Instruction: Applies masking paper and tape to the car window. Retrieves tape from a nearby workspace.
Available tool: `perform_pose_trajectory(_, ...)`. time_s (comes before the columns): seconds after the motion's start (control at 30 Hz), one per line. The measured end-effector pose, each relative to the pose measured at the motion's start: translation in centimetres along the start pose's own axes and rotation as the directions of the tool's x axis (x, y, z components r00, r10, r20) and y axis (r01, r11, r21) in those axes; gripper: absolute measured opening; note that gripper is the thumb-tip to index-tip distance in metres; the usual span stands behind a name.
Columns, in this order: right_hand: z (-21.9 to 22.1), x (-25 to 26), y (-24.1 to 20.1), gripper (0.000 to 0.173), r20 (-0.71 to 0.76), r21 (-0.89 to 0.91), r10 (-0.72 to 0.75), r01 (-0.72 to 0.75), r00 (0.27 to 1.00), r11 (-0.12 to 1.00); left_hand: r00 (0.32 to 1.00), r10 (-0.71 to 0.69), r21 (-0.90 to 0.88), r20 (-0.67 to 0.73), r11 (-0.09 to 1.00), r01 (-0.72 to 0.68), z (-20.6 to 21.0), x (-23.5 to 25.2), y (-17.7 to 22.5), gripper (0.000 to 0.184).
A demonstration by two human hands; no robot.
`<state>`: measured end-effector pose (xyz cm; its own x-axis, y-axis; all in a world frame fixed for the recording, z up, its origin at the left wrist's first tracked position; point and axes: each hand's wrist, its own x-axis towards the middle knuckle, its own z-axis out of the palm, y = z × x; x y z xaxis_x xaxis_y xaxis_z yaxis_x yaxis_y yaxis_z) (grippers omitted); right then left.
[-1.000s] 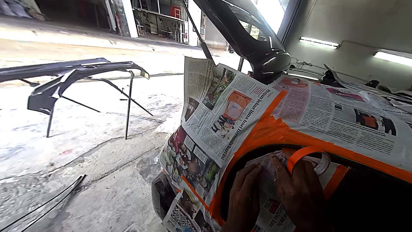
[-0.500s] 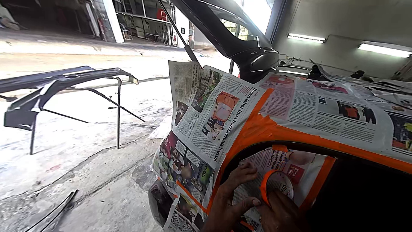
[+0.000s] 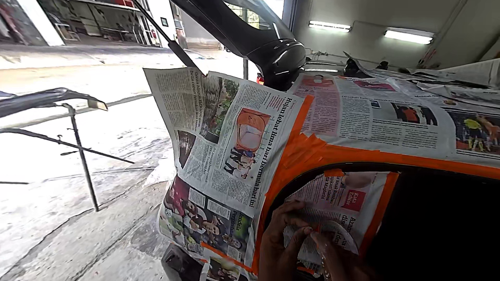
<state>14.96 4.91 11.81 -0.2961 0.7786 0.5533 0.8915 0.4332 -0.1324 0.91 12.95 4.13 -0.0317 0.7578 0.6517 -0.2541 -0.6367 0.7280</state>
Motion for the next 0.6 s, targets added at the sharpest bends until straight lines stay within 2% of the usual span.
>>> perform_pose_trajectory(0.07, 0.4, 0.1, -0.4, 0.027, -0.066, -0.091, 0.069, -0.075, 0.995, 0.993, 1.0, -0.013, -0.039, 0.006, 0.999, 0.013, -0.1, -0.1, 0.0, 0.011)
perform_pose_trajectory(0.17, 0.9, 0.2, -0.5, 0.023, -0.079, -0.184, 0.157, -0.169, 0.984, 0.968, 0.999, -0.012, -0.063, 0.041, 0.998, 0.015, -0.4, -0.3, -0.2, 0.007)
perform_pose_trajectory(0.23, 1.2, 0.0, -0.6, 0.02, -0.084, -0.204, 0.192, -0.205, 0.978, 0.957, 0.999, -0.006, -0.044, 0.051, 0.999, 0.008, -0.4, -0.4, -0.4, 0.006)
perform_pose_trajectory(0.33, 1.5, -0.2, -0.8, 0.018, -0.132, -0.2, 0.207, -0.23, 0.969, 0.952, 0.999, -0.039, 0.03, -0.016, 0.999, 0.039, 0.4, -0.3, 0.0, 0.008)
perform_pose_trajectory(0.4, 1.1, -0.6, -0.9, 0.019, -0.212, -0.133, 0.195, -0.226, 0.958, 0.965, 0.993, -0.079, 0.027, -0.085, 0.996, 0.082, 1.3, -0.3, 0.4, 0.008)
perform_pose_trajectory(0.47, -0.8, -1.4, -1.1, 0.023, -0.251, 0.012, 0.195, -0.198, 0.948, 0.98, 0.984, -0.087, 0.016, -0.156, 0.996, 0.09, 1.7, -0.1, 0.5, 0.006)
perform_pose_trajectory(0.53, -3.5, -1.8, -0.9, 0.028, -0.233, 0.176, 0.2, -0.161, 0.952, 0.971, 0.981, -0.061, 0.05, -0.185, 0.996, 0.072, 1.9, -0.1, 0.4, 0.007)
perform_pose_trajectory(0.6, -4.7, -1.6, -0.2, 0.03, -0.136, 0.352, 0.217, -0.157, 0.967, 0.923, 0.979, -0.035, 0.09, -0.203, 0.994, 0.054, 2.1, -0.2, 0.2, 0.009)
